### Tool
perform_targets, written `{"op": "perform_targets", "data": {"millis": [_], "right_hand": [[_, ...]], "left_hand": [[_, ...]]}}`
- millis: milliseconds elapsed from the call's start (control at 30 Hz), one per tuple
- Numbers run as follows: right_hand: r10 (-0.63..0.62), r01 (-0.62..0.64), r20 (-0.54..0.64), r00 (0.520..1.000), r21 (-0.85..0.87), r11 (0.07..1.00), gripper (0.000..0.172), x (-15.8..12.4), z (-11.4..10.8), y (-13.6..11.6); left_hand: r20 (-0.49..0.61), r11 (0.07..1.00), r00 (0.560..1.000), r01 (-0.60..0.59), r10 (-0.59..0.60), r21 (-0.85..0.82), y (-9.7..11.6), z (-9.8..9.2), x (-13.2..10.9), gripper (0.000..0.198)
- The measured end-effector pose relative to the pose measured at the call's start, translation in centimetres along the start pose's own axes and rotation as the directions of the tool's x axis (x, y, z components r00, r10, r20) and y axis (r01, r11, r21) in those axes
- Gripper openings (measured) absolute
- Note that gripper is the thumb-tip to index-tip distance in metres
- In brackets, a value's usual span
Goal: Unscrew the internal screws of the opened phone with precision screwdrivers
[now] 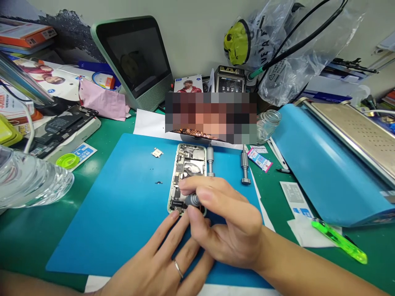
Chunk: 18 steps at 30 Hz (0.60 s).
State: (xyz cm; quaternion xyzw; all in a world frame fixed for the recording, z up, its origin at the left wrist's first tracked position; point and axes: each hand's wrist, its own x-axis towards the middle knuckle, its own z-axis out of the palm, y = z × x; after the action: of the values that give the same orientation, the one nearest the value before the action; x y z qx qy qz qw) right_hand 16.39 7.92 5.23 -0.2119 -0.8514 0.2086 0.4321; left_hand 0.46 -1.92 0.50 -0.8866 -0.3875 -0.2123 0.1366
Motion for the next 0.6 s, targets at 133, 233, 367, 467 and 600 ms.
{"op": "perform_targets", "data": {"millis": [133,233,367,467,600], "right_hand": [[-0.005,0.005,0.037,0.999,0.019,1.0,0.08,-0.01,-0.36,-0.01],[-0.021,0.021,0.052,0.998,-0.004,1.0,0.077,0.08,-0.5,0.0],[-0.048,0.05,0.066,0.997,-0.03,0.998,0.085,0.13,-0.37,0.03],[-0.065,0.066,0.036,0.997,-0.013,0.998,0.087,0.15,-0.14,0.18],[-0.047,0.047,-0.03,0.998,0.012,0.999,0.084,0.25,0.22,0.51]], "left_hand": [[0.003,1.0,1.0,0.007,-0.007,0.015,-0.01,0.23,-0.07,0.039],[-0.009,1.0,1.0,0.011,-0.011,0.013,-0.16,0.23,-0.01,0.036],[0.002,1.0,1.0,-0.007,0.007,0.0,-0.3,0.08,0.12,0.035],[0.001,1.0,1.0,-0.002,0.002,-0.006,-0.25,0.05,0.06,0.036],[0.018,1.0,1.0,0.002,-0.002,-0.007,-0.07,0.13,-0.21,0.035]]}}
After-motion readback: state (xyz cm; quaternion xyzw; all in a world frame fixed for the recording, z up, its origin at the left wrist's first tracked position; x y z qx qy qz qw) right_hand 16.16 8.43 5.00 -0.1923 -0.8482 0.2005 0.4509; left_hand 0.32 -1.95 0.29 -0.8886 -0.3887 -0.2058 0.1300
